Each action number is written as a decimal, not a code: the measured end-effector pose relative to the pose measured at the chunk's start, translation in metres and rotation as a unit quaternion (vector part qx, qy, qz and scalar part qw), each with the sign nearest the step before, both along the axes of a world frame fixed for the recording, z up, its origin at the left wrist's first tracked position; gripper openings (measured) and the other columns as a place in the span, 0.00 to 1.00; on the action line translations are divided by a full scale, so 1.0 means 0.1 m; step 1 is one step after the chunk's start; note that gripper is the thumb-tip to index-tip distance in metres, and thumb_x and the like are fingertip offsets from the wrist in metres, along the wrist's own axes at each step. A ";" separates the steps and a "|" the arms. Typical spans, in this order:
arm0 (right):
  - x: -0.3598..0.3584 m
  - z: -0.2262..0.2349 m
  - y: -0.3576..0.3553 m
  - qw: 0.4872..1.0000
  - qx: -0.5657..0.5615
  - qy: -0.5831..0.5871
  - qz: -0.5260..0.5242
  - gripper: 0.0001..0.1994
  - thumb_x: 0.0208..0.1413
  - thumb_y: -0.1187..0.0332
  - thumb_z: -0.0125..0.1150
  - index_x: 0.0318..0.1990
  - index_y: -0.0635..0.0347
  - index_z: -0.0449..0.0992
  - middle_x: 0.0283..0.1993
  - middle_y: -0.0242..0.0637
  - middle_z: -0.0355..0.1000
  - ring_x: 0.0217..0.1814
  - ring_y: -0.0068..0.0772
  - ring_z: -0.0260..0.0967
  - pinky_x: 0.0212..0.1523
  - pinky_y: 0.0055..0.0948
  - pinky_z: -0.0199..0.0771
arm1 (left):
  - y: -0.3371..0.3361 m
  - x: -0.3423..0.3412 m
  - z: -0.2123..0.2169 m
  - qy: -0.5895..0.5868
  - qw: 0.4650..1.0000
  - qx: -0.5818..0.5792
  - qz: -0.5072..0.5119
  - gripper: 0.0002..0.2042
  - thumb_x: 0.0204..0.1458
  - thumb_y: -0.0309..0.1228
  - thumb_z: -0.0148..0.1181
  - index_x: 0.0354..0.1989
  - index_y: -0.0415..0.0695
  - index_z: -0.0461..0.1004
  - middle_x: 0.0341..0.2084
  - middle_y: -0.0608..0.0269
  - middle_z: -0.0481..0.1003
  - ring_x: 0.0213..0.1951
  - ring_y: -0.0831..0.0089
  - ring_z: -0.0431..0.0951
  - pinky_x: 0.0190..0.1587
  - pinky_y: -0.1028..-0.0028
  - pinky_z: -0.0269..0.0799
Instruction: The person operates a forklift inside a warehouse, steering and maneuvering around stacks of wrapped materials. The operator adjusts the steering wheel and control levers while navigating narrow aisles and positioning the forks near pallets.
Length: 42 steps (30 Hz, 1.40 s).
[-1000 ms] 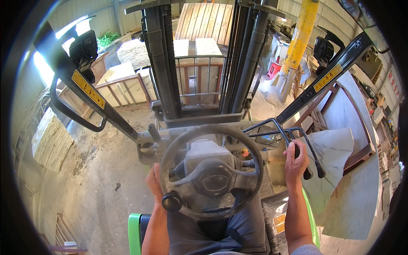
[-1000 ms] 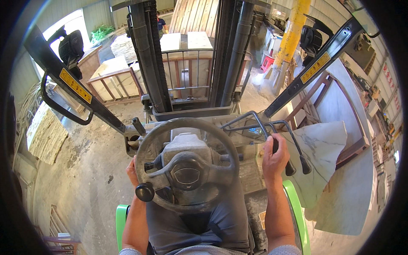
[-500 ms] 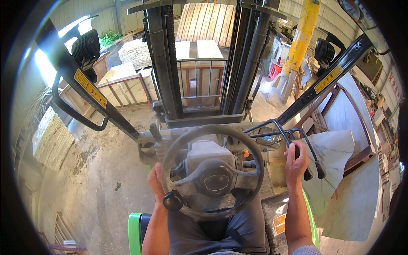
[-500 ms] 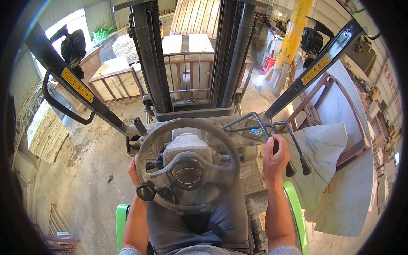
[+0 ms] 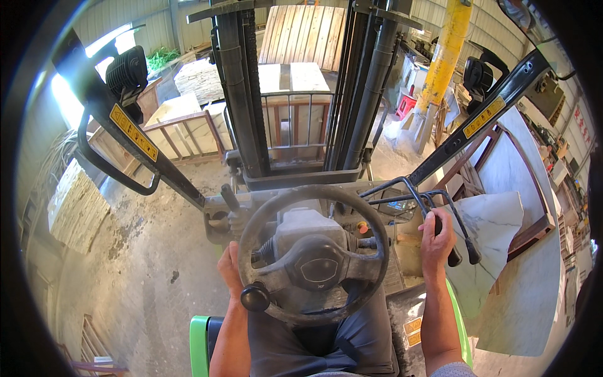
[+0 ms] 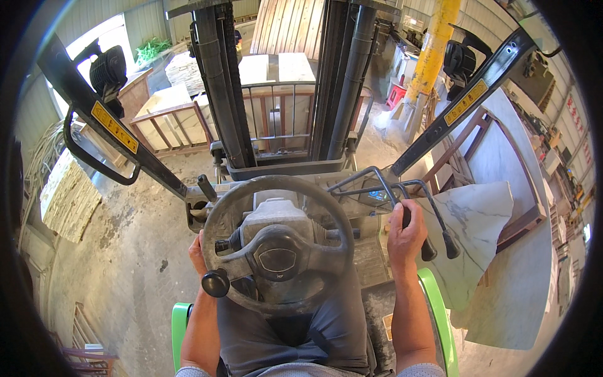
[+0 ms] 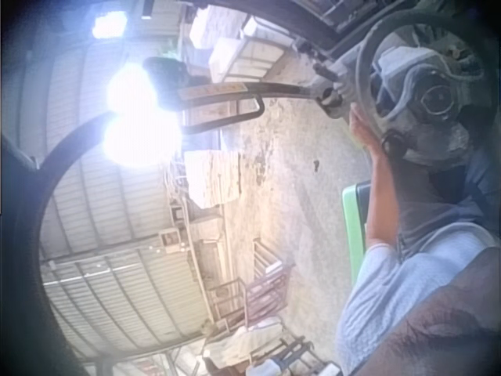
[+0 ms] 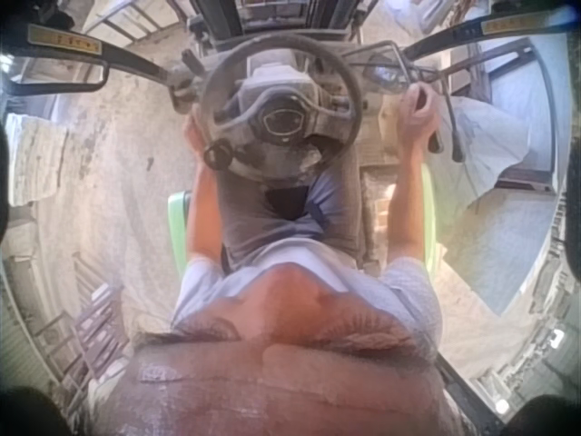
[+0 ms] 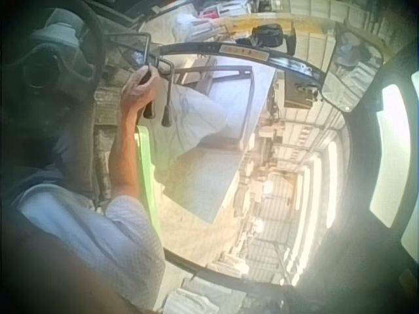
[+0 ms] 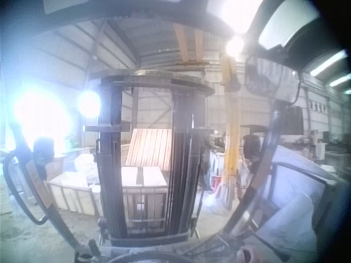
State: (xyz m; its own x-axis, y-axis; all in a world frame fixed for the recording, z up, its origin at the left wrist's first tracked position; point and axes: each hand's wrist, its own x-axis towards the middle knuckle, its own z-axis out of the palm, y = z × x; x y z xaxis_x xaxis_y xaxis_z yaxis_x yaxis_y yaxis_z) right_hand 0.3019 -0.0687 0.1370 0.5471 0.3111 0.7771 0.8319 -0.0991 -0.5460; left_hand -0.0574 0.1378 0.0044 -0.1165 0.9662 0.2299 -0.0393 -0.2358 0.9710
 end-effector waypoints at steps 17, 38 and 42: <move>0.03 -0.01 0.00 1.000 0.002 0.004 -0.005 0.05 0.66 0.72 0.58 0.44 0.64 0.74 0.29 0.39 0.73 0.25 0.30 0.72 0.29 0.31 0.71 | 0.07 -0.04 -0.16 -0.004 1.000 0.013 -0.012 0.16 0.71 0.38 0.52 0.35 0.40 0.81 0.26 0.76 0.75 0.28 0.88 0.68 0.29 0.79 0.67; -0.19 -0.42 -0.68 0.995 -0.098 0.016 0.015 0.15 0.62 0.73 0.61 0.54 0.68 0.72 0.52 0.51 0.73 0.40 0.48 0.76 0.46 0.37 0.76 | 0.02 0.00 0.11 0.047 0.999 0.016 0.002 0.20 0.68 0.38 0.50 0.26 0.34 0.68 0.20 0.65 0.63 0.29 0.76 0.60 0.32 0.67 0.63; -0.16 -0.49 -1.02 0.999 0.014 0.052 -0.002 0.16 0.61 0.78 0.58 0.57 0.68 0.71 0.59 0.48 0.70 0.37 0.33 0.75 0.41 0.30 0.77 | 0.07 -0.02 -0.08 -0.025 0.999 -0.002 -0.024 0.18 0.68 0.36 0.49 0.27 0.35 0.68 0.20 0.66 0.64 0.29 0.77 0.60 0.32 0.68 0.62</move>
